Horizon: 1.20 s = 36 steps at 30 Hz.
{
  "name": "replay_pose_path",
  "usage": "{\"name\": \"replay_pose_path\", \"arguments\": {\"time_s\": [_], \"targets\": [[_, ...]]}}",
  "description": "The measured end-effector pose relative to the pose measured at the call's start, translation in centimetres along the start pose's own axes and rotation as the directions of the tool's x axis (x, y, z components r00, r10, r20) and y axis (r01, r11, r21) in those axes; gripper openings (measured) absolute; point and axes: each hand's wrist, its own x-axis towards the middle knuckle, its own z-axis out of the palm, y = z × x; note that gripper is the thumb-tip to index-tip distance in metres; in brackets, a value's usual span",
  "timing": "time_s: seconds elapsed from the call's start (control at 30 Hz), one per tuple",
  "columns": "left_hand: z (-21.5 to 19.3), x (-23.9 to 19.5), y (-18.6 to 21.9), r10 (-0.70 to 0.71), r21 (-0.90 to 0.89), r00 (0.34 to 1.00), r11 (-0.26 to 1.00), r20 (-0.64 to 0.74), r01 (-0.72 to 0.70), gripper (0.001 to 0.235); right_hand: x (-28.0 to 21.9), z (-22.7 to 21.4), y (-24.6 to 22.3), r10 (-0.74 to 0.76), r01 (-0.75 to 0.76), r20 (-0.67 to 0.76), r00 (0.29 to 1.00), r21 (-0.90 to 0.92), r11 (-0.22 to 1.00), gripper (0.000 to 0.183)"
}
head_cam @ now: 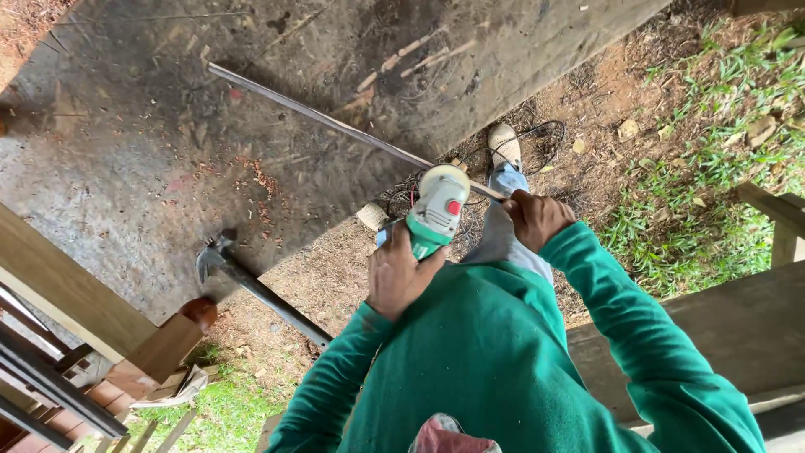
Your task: The person uses a handheld angle grinder to smooth the surface of several metal rods placed on a wooden workbench. They systematically move the grinder along the length of each rod, then reposition the rods to work on different sections.
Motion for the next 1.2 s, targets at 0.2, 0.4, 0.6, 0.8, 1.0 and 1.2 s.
{"name": "replay_pose_path", "arguments": {"time_s": [0.2,0.4,0.6,0.8,1.0,1.2], "targets": [[0.9,0.4,0.9,0.053,0.038,0.999,0.998,0.007,-0.053,0.069,-0.4,0.5,0.7,-0.019,0.017,-0.057,0.998,-0.033,0.999,0.034],[-0.3,1.2,1.2,-0.055,0.09,0.997,0.995,0.059,0.05,0.068,-0.4,0.6,0.9,-0.005,0.005,-0.02,1.0,-0.021,1.0,0.035],[-1.1,1.8,-0.3,-0.037,0.046,0.999,0.998,0.011,0.037,0.07,-0.5,1.0,1.2,-0.033,0.032,-0.042,0.999,-0.025,0.999,0.034],[-2.7,2.9,-1.3,-0.008,0.01,1.0,1.0,-0.029,0.009,0.073,-0.3,0.8,1.2,-0.048,0.047,-0.025,0.999,-0.039,0.998,0.035],[-3.8,3.6,-2.0,-0.076,0.029,0.997,0.997,-0.033,0.077,0.065,-0.2,1.0,1.5,-0.05,0.05,-0.004,0.999,-0.022,0.999,0.036],[-5.2,4.5,-2.4,-0.122,-0.002,0.989,0.993,-0.084,0.122,0.062,0.0,1.4,1.9,-0.027,0.027,0.012,1.0,-0.031,0.999,0.036]]}}
